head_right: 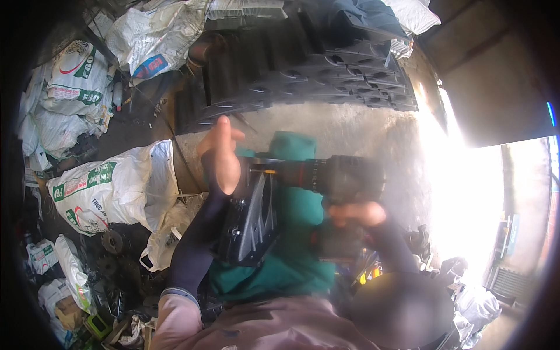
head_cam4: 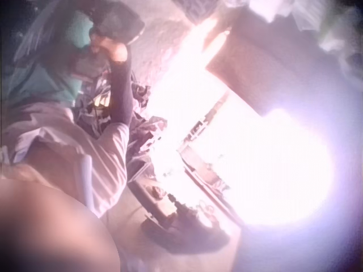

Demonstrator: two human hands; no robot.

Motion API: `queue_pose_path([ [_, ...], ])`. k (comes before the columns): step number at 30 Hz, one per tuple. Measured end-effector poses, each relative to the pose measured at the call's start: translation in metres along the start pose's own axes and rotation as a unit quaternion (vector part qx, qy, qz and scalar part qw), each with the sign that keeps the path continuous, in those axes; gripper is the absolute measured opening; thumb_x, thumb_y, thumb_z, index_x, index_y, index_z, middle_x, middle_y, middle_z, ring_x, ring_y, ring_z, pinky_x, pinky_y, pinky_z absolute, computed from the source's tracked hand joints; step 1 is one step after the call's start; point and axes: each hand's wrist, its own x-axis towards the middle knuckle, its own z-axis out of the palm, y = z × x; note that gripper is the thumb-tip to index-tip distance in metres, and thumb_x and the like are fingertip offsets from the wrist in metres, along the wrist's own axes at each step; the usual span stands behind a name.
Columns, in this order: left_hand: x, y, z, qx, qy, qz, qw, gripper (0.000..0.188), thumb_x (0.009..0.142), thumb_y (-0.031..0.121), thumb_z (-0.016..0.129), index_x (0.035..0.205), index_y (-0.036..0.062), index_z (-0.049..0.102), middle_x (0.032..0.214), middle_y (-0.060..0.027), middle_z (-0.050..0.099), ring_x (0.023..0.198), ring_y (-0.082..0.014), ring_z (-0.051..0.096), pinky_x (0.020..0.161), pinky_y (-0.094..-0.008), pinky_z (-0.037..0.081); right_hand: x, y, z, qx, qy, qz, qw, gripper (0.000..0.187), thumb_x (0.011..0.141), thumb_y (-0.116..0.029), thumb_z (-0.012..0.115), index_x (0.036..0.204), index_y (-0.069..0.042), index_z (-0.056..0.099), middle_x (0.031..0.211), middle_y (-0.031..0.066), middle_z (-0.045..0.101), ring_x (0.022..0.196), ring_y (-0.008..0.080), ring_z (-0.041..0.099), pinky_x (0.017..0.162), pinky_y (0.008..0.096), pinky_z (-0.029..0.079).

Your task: The person uses a power drill to deburr a black plastic part, then switches to a sanding block and a scraper to smooth and clean the surface. The person handles the part repeatedly, flipping it to work on different areas.

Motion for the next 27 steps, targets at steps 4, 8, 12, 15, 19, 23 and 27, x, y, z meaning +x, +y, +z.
queue_pose_path([
  [4, 0.005, 0.007, 0.009, -0.008, -0.014, 0.012, 1.000, 0.051, 0.093, 0.041, 0.053, 0.064, 0.0001, 0.062, 0.064, -0.0041, 0.058, 0.068, -0.0156, 0.052, 0.068, -0.0317, 0.039, 0.009, 0.003, -0.009, 0.048, 0.016, -0.008, 0.999, 0.050, 0.071, -0.009, 0.072, 0.116, 0.000, 0.054, 0.072, 0.0079, 0.055, 0.049, 0.0155, 0.051, 0.047, 0.0290, 0.044],
  [8, 0.019, 0.012, 0.014, 0.013, -0.039, 0.007, 0.999, 0.051, 0.092, 0.042, 0.054, 0.066, -0.0002, 0.062, 0.064, -0.0043, 0.057, 0.068, -0.0155, 0.052, 0.068, -0.0318, 0.039, 0.026, -0.008, -0.015, 0.033, -0.047, -0.027, 0.998, 0.052, 0.073, -0.014, 0.072, 0.119, 0.001, 0.053, 0.072, 0.0092, 0.056, 0.047, 0.0150, 0.053, 0.046, 0.0286, 0.046],
  [12, 0.031, 0.000, 0.017, 0.023, -0.052, 0.012, 0.998, 0.049, 0.092, 0.041, 0.056, 0.065, 0.0006, 0.062, 0.063, -0.0033, 0.056, 0.068, -0.0142, 0.051, 0.067, -0.0306, 0.038, 0.035, -0.019, -0.011, 0.015, -0.074, -0.049, 0.996, 0.055, 0.074, -0.014, 0.070, 0.123, 0.003, 0.051, 0.095, 0.0208, 0.064, 0.051, 0.0190, 0.059, 0.048, 0.0280, 0.051],
  [15, 0.041, -0.025, 0.005, 0.005, 0.014, 0.033, 0.999, 0.047, 0.093, 0.041, 0.056, 0.070, 0.0003, 0.061, 0.069, -0.0072, 0.059, 0.070, -0.0160, 0.054, 0.068, -0.0314, 0.041, 0.030, -0.018, -0.004, 0.012, -0.065, -0.076, 0.995, 0.056, 0.074, -0.012, 0.069, 0.125, 0.002, 0.050, 0.098, 0.0224, 0.064, 0.054, 0.0203, 0.061, 0.050, 0.0289, 0.052],
  [19, 0.046, -0.080, -0.064, -0.179, 0.087, -0.160, 0.967, 0.019, 0.090, 0.027, 0.058, 0.080, 0.0099, 0.057, 0.069, 0.0011, 0.049, 0.061, -0.0098, 0.045, 0.061, -0.0230, 0.037, 0.018, -0.011, -0.006, 0.041, -0.058, -0.065, 0.995, 0.058, 0.073, -0.010, 0.071, 0.126, 0.001, 0.049, 0.099, 0.0224, 0.064, 0.058, 0.0214, 0.063, 0.052, 0.0296, 0.053],
  [23, 0.002, -0.149, -0.158, 0.106, -0.010, -0.105, 0.989, 0.012, 0.091, 0.008, 0.050, 0.094, -0.0018, 0.057, 0.087, -0.0087, 0.058, 0.082, -0.0185, 0.057, 0.069, -0.0277, 0.048, 0.018, -0.010, -0.018, -0.003, -0.098, -0.069, 0.993, 0.057, 0.074, -0.014, 0.072, 0.125, 0.001, 0.051, 0.100, 0.0216, 0.065, 0.059, 0.0204, 0.063, 0.055, 0.0291, 0.053],
  [27, -0.032, -0.188, -0.188, -0.349, 0.148, -0.403, 0.833, 0.034, 0.091, 0.001, 0.047, 0.122, -0.0113, 0.048, 0.110, -0.0188, 0.061, 0.107, -0.0271, 0.060, 0.088, -0.0304, 0.051, 0.027, -0.012, -0.030, -0.049, -0.084, -0.031, 0.995, 0.059, 0.073, -0.017, 0.073, 0.124, 0.001, 0.051, 0.099, 0.0193, 0.065, 0.059, 0.0191, 0.062, 0.054, 0.0279, 0.052],
])
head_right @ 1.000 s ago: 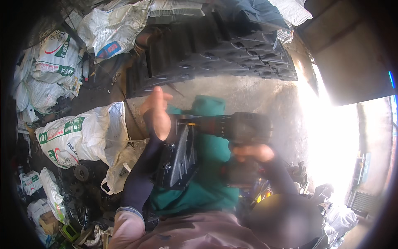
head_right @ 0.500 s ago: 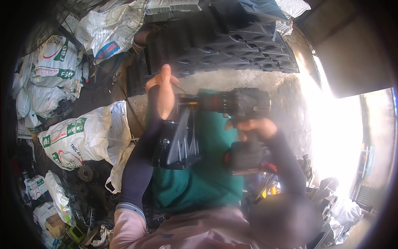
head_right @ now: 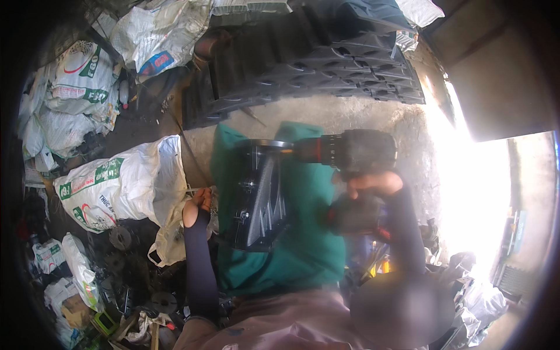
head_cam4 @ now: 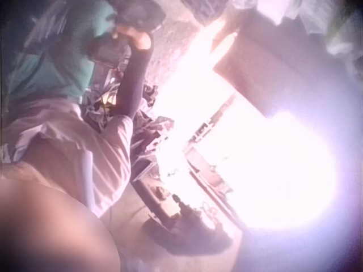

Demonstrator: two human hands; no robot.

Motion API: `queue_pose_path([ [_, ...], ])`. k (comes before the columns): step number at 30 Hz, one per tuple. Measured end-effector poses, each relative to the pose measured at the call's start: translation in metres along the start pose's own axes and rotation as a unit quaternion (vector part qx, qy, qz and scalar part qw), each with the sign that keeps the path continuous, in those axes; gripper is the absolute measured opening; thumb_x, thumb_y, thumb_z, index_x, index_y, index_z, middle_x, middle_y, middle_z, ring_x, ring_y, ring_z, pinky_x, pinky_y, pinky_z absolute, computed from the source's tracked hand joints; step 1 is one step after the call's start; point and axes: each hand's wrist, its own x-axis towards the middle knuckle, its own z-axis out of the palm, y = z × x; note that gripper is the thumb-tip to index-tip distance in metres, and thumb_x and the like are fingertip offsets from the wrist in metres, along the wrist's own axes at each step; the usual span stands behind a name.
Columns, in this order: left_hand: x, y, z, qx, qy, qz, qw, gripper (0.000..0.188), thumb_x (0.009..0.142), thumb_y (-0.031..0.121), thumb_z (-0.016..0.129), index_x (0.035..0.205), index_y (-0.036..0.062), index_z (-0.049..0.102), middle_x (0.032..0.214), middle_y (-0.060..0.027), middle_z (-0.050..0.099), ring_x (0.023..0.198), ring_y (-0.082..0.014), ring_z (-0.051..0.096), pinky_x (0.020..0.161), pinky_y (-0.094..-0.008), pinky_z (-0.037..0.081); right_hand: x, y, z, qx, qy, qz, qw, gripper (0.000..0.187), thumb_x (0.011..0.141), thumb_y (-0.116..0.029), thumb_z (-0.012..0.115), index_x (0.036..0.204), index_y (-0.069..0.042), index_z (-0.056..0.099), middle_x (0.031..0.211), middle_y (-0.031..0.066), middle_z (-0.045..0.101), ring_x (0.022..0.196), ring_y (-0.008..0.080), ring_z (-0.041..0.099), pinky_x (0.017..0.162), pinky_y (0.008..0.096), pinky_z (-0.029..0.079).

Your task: The person uses a power drill to deburr a black plastic part, then switches to a sanding block and a scraper to smooth and clean the surface. The person handles the part repeatedly, flipping it to work on different areas.

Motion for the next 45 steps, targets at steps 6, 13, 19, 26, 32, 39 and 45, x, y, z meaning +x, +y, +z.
queue_pose_path([
  [6, -0.060, 0.017, -0.002, 0.046, -0.199, 0.063, 0.977, 0.030, 0.096, 0.008, 0.053, 0.123, -0.0039, 0.051, 0.106, -0.0200, 0.063, 0.090, -0.0270, 0.065, 0.079, -0.0344, 0.054, -0.035, 0.035, -0.022, -0.112, 0.010, -0.078, 0.991, 0.063, 0.070, -0.017, 0.076, 0.123, 0.004, 0.050, 0.093, 0.0175, 0.066, 0.059, 0.0175, 0.062, 0.053, 0.0269, 0.051],
  [13, -0.142, 0.039, 0.065, 0.255, -0.323, 0.127, 0.902, 0.018, 0.092, 0.018, 0.062, 0.102, 0.0021, 0.062, 0.072, -0.0029, 0.056, 0.058, -0.0120, 0.050, 0.051, -0.0242, 0.037, -0.077, 0.055, -0.025, -0.219, -0.170, -0.091, 0.956, 0.056, 0.098, -0.036, 0.042, 0.134, 0.007, 0.037, 0.106, 0.0283, 0.059, 0.075, 0.0124, 0.056, 0.052, 0.0172, 0.046],
  [19, -0.187, 0.037, 0.105, 0.371, -0.372, 0.193, 0.829, 0.014, 0.091, 0.008, 0.063, 0.103, 0.0013, 0.066, 0.089, -0.0051, 0.066, 0.076, -0.0091, 0.062, 0.069, -0.0218, 0.049, -0.082, 0.047, 0.018, -0.067, -0.194, -0.119, 0.971, 0.058, 0.092, -0.026, 0.058, 0.136, 0.005, 0.035, 0.116, 0.0284, 0.056, 0.079, 0.0172, 0.061, 0.052, 0.0205, 0.047],
  [26, -0.198, 0.035, 0.121, 0.467, -0.373, 0.288, 0.748, 0.011, 0.086, 0.000, 0.066, 0.096, 0.0030, 0.070, 0.088, -0.0015, 0.066, 0.085, -0.0074, 0.059, 0.073, -0.0203, 0.046, -0.075, 0.065, 0.039, -0.079, -0.058, -0.274, 0.957, 0.015, 0.066, -0.006, 0.069, 0.078, 0.003, 0.067, 0.081, 0.0121, 0.070, 0.072, 0.0194, 0.069, 0.067, 0.0257, 0.053],
  [32, -0.201, 0.030, 0.118, 0.473, -0.346, 0.279, 0.761, 0.007, 0.084, 0.003, 0.069, 0.091, 0.0030, 0.068, 0.085, -0.0011, 0.065, 0.081, -0.0072, 0.059, 0.070, -0.0211, 0.046, -0.075, 0.029, 0.059, -0.182, 0.050, -0.096, 0.977, 0.032, 0.057, -0.004, 0.078, 0.086, 0.007, 0.070, 0.085, 0.0139, 0.072, 0.080, 0.0216, 0.071, 0.075, 0.0316, 0.056],
  [39, -0.196, 0.030, 0.117, 0.476, -0.347, 0.243, 0.771, 0.007, 0.083, 0.006, 0.071, 0.086, 0.0027, 0.065, 0.082, -0.0007, 0.064, 0.077, -0.0070, 0.060, 0.070, -0.0228, 0.048, -0.077, 0.013, 0.074, -0.065, 0.037, -0.051, 0.996, 0.047, 0.058, 0.000, 0.080, 0.102, 0.008, 0.066, 0.092, 0.0141, 0.072, 0.084, 0.0216, 0.070, 0.076, 0.0321, 0.056],
  [45, -0.199, 0.031, 0.119, 0.483, -0.371, 0.256, 0.750, 0.006, 0.082, 0.005, 0.069, 0.087, 0.0025, 0.066, 0.083, -0.0001, 0.064, 0.077, -0.0076, 0.059, 0.071, -0.0228, 0.047, -0.075, 0.011, 0.076, -0.124, 0.053, -0.094, 0.986, 0.046, 0.059, -0.001, 0.080, 0.101, 0.008, 0.066, 0.091, 0.0124, 0.072, 0.083, 0.0194, 0.070, 0.075, 0.0323, 0.056],
])
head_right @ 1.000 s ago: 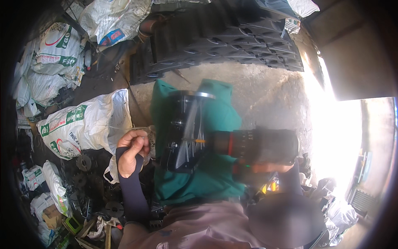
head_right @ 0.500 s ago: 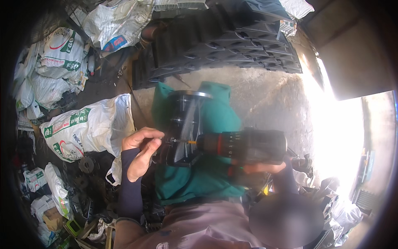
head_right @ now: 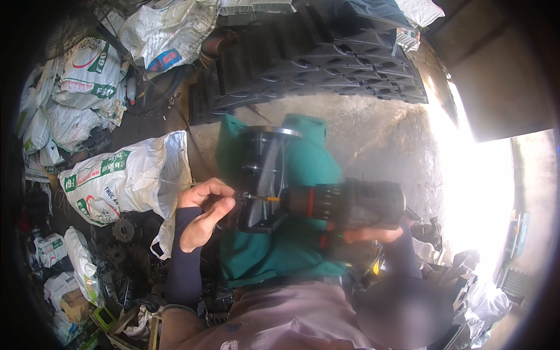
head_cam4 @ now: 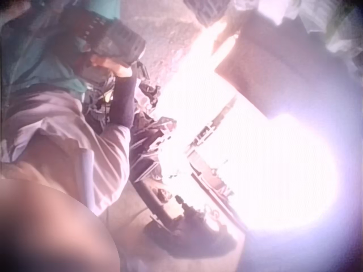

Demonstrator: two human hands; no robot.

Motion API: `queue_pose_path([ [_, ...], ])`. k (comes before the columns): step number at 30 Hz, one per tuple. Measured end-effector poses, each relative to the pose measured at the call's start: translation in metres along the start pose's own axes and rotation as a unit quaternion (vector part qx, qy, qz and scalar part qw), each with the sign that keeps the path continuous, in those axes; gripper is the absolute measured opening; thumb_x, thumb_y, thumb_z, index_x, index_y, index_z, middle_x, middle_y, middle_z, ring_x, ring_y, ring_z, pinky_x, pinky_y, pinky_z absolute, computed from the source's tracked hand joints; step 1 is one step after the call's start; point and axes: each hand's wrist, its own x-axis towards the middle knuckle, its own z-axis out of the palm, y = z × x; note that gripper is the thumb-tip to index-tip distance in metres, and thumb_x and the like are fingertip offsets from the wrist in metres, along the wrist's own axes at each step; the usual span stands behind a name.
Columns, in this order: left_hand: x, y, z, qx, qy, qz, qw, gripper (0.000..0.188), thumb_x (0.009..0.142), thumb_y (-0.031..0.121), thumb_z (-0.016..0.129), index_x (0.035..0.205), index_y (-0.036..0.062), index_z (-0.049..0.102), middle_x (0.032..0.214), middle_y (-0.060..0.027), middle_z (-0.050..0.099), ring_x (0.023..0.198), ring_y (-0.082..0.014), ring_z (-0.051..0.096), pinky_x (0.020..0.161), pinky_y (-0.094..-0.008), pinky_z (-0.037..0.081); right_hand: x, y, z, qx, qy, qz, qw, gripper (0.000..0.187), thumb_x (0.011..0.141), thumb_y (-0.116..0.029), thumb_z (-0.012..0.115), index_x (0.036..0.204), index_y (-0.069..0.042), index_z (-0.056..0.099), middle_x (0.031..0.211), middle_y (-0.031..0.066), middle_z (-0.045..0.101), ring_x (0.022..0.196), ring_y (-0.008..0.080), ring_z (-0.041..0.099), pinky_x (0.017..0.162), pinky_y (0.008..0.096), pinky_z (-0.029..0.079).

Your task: The person uses a power drill to deburr a black plastic part, then switches to a sanding block and a scraper to smooth and clean the surface. The person handles the part repeatedly, flipping it to work on different areas.

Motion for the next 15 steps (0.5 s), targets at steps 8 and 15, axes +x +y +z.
queue_pose_path([
  [8, 0.013, 0.008, -0.013, -0.030, -0.079, -0.105, 0.991, 0.012, 0.081, 0.011, 0.071, 0.090, 0.0034, 0.067, 0.080, 0.0008, 0.066, 0.073, -0.0064, 0.059, 0.066, -0.0220, 0.046, -0.001, 0.004, 0.000, -0.010, 0.010, 0.031, 0.999, 0.029, 0.058, -0.009, 0.078, 0.085, 0.002, 0.072, 0.082, 0.0112, 0.071, 0.074, 0.0216, 0.069, 0.068, 0.0310, 0.054],
  [15, 0.017, 0.013, -0.015, 0.004, -0.101, -0.078, 0.992, 0.009, 0.084, 0.006, 0.070, 0.090, 0.0029, 0.064, 0.083, 0.0024, 0.062, 0.072, -0.0033, 0.055, 0.065, -0.0187, 0.042, -0.010, 0.056, -0.014, -0.150, -0.029, -0.266, 0.952, 0.017, 0.068, -0.012, 0.070, 0.080, 0.001, 0.072, 0.081, 0.0119, 0.069, 0.072, 0.0240, 0.067, 0.067, 0.0316, 0.054],
])
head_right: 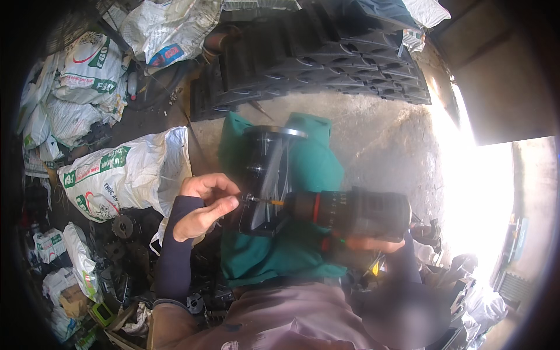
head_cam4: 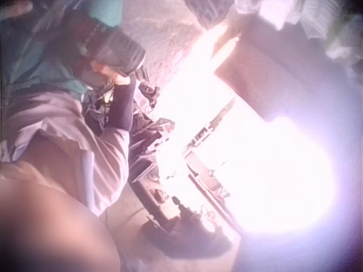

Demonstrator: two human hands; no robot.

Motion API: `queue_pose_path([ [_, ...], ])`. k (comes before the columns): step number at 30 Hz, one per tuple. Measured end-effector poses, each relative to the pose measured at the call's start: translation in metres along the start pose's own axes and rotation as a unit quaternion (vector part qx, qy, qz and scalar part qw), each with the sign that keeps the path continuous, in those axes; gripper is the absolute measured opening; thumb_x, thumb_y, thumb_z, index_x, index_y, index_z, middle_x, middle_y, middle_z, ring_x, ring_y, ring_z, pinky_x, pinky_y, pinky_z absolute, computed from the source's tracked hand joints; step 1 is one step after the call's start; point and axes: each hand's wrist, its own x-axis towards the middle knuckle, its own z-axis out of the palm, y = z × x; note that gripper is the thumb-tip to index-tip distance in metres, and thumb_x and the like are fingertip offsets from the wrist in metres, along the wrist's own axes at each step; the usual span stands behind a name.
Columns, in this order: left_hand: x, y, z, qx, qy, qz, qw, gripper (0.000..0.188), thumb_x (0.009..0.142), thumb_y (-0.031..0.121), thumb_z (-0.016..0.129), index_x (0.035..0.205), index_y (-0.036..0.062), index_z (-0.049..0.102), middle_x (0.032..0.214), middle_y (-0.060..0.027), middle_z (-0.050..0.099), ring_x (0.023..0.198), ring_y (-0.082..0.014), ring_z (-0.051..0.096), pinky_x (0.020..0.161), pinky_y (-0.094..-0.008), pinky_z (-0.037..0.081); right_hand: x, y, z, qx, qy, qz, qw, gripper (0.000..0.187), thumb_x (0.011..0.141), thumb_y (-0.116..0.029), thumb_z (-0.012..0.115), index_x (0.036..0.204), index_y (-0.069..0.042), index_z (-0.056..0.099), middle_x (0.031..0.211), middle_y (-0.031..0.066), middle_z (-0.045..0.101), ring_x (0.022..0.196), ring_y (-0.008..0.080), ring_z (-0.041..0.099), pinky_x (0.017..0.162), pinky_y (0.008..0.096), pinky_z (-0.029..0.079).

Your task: The person uses a power drill to deburr a black plastic part, then switches to a sanding block and a scraper to smooth and clean the surface. The person handles the part repeatedly, flipping it to work on different areas.

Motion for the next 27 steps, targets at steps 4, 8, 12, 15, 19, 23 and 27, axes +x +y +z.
queue_pose_path([
  [4, 0.002, -0.004, 0.003, 0.003, 0.008, 0.038, 0.999, 0.008, 0.084, 0.004, 0.070, 0.088, 0.0011, 0.064, 0.082, 0.0013, 0.061, 0.073, -0.0045, 0.055, 0.066, -0.0194, 0.042, -0.014, -0.003, -0.004, 0.023, -0.008, 0.083, 0.996, 0.018, 0.070, -0.014, 0.069, 0.082, 0.000, 0.071, 0.083, 0.0115, 0.068, 0.073, 0.0239, 0.067, 0.068, 0.0322, 0.054],
  [8, 0.004, -0.007, 0.003, 0.003, 0.008, 0.047, 0.999, 0.007, 0.084, 0.002, 0.069, 0.088, 0.0008, 0.064, 0.083, 0.0001, 0.060, 0.075, -0.0057, 0.055, 0.067, -0.0203, 0.043, -0.008, -0.017, -0.008, 0.032, -0.008, 0.102, 0.994, 0.020, 0.073, -0.017, 0.067, 0.084, -0.001, 0.070, 0.084, 0.0112, 0.068, 0.075, 0.0238, 0.067, 0.069, 0.0328, 0.054],
  [12, 0.004, -0.009, 0.003, 0.001, 0.005, 0.061, 0.998, 0.006, 0.084, 0.001, 0.068, 0.088, 0.0010, 0.064, 0.085, -0.0006, 0.060, 0.076, -0.0062, 0.055, 0.068, -0.0207, 0.042, 0.002, -0.023, -0.006, 0.043, -0.010, 0.121, 0.992, 0.021, 0.075, -0.019, 0.066, 0.087, -0.002, 0.069, 0.086, 0.0109, 0.067, 0.076, 0.0236, 0.066, 0.070, 0.0334, 0.054],
  [15, 0.004, -0.013, 0.003, 0.000, 0.001, 0.069, 0.998, 0.006, 0.084, 0.000, 0.068, 0.088, 0.0011, 0.064, 0.086, -0.0009, 0.060, 0.077, -0.0065, 0.055, 0.069, -0.0208, 0.042, 0.003, -0.024, -0.004, 0.056, -0.011, 0.129, 0.990, 0.022, 0.077, -0.021, 0.064, 0.089, -0.003, 0.068, 0.087, 0.0106, 0.067, 0.078, 0.0235, 0.066, 0.071, 0.0339, 0.054],
  [19, 0.006, -0.019, 0.000, -0.006, -0.005, 0.089, 0.996, 0.007, 0.084, 0.001, 0.069, 0.088, 0.0014, 0.064, 0.086, -0.0014, 0.060, 0.077, -0.0070, 0.054, 0.068, -0.0209, 0.042, 0.003, -0.028, -0.006, 0.088, -0.008, 0.135, 0.987, 0.023, 0.079, -0.023, 0.063, 0.091, -0.004, 0.067, 0.089, 0.0103, 0.066, 0.079, 0.0234, 0.065, 0.072, 0.0345, 0.054],
  [23, 0.010, -0.023, 0.001, -0.043, -0.011, 0.111, 0.993, 0.008, 0.083, 0.001, 0.070, 0.090, 0.0019, 0.065, 0.086, -0.0015, 0.059, 0.076, -0.0070, 0.054, 0.068, -0.0205, 0.041, 0.007, -0.033, -0.007, 0.100, -0.016, 0.138, 0.985, 0.025, 0.082, -0.026, 0.061, 0.093, -0.005, 0.066, 0.090, 0.0099, 0.065, 0.081, 0.0233, 0.065, 0.073, 0.0350, 0.054],
  [27, 0.017, -0.018, 0.000, -0.038, -0.008, 0.169, 0.985, 0.006, 0.086, 0.008, 0.067, 0.090, 0.0037, 0.067, 0.083, -0.0038, 0.063, 0.077, -0.0098, 0.057, 0.070, -0.0234, 0.044, 0.006, -0.029, -0.005, 0.088, -0.028, 0.137, 0.986, 0.026, 0.084, -0.028, 0.060, 0.096, -0.006, 0.065, 0.092, 0.0096, 0.065, 0.083, 0.0232, 0.065, 0.075, 0.0356, 0.054],
])
